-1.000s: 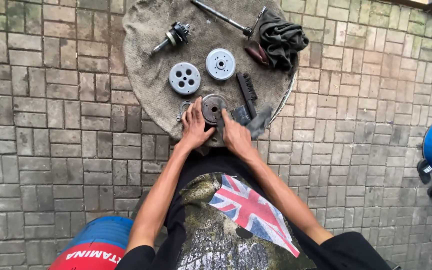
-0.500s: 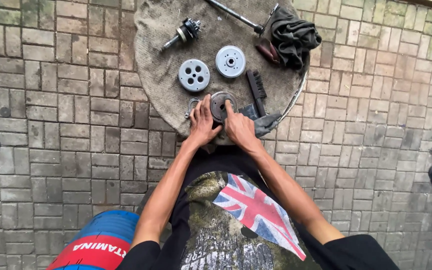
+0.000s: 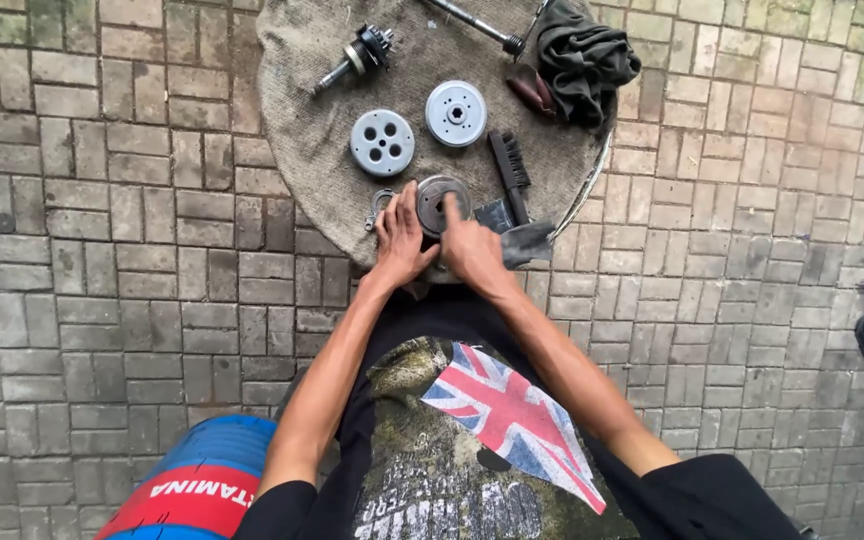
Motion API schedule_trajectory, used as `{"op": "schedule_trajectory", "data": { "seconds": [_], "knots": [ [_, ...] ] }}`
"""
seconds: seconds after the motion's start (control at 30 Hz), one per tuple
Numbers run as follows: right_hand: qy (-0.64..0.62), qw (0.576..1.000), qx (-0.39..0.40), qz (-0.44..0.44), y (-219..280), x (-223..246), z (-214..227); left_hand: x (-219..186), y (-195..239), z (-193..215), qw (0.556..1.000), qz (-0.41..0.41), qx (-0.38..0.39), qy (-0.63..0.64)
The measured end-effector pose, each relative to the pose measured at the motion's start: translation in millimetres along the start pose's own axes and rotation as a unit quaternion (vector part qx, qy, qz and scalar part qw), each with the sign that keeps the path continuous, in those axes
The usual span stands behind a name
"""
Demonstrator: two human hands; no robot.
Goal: The person scrubs a circular metal mechanical part with a small brush on a cloth-covered surface. Other disassembled parts and tools are visible nearby.
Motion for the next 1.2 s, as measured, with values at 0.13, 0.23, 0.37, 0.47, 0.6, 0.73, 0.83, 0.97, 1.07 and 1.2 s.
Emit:
{"op": "schedule_trajectory", "data": {
  "seconds": [0.13,0.23,0.37,0.47,0.6,0.73,0.83,0.97,1.07,1.2],
  "knots": [
    [-0.016,0.998,-0.018,0.059,8,7,-17,1,4,-3,1.000,-0.004,-0.009,-0.023],
    [-0.034,0.997,-0.024,0.069,9,-3,-8,3,1,-1,1.000,-0.004,-0.011,-0.016],
    [-0.044,0.995,-0.036,0.076,13,-10,-1,0,2,1,1.000,-0.020,-0.023,-0.006],
    [-0.049,0.996,-0.021,0.071,-3,1,-12,6,2,-4,0.999,-0.017,-0.035,-0.026],
    [-0.060,0.994,-0.022,0.090,12,21,-10,15,0,-22,0.997,-0.021,-0.059,-0.040],
    [-0.064,0.993,-0.021,0.096,15,10,-1,11,1,-19,0.996,-0.024,-0.072,-0.054],
    [-0.099,0.991,-0.015,0.086,23,19,10,11,1,-18,0.997,-0.024,-0.062,-0.042],
    [-0.074,0.993,0.001,0.089,24,24,-8,18,-3,-32,0.998,-0.012,-0.058,-0.032],
    [-0.059,0.994,0.011,0.094,28,22,-6,14,0,-21,0.999,-0.013,-0.046,-0.025],
    [-0.098,0.993,-0.011,0.067,24,11,29,4,1,-6,0.999,-0.020,-0.027,0.000]
  ]
}}
Point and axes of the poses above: each hand's wrist, its own y-axis away from the middle knuckle, its own z-axis out of the back of the hand, x = y × z, the point moved 3 cm from there along -y, towards the middle knuckle, and after that the axes turned 13 degrees about -y, right-handed, at the moved point
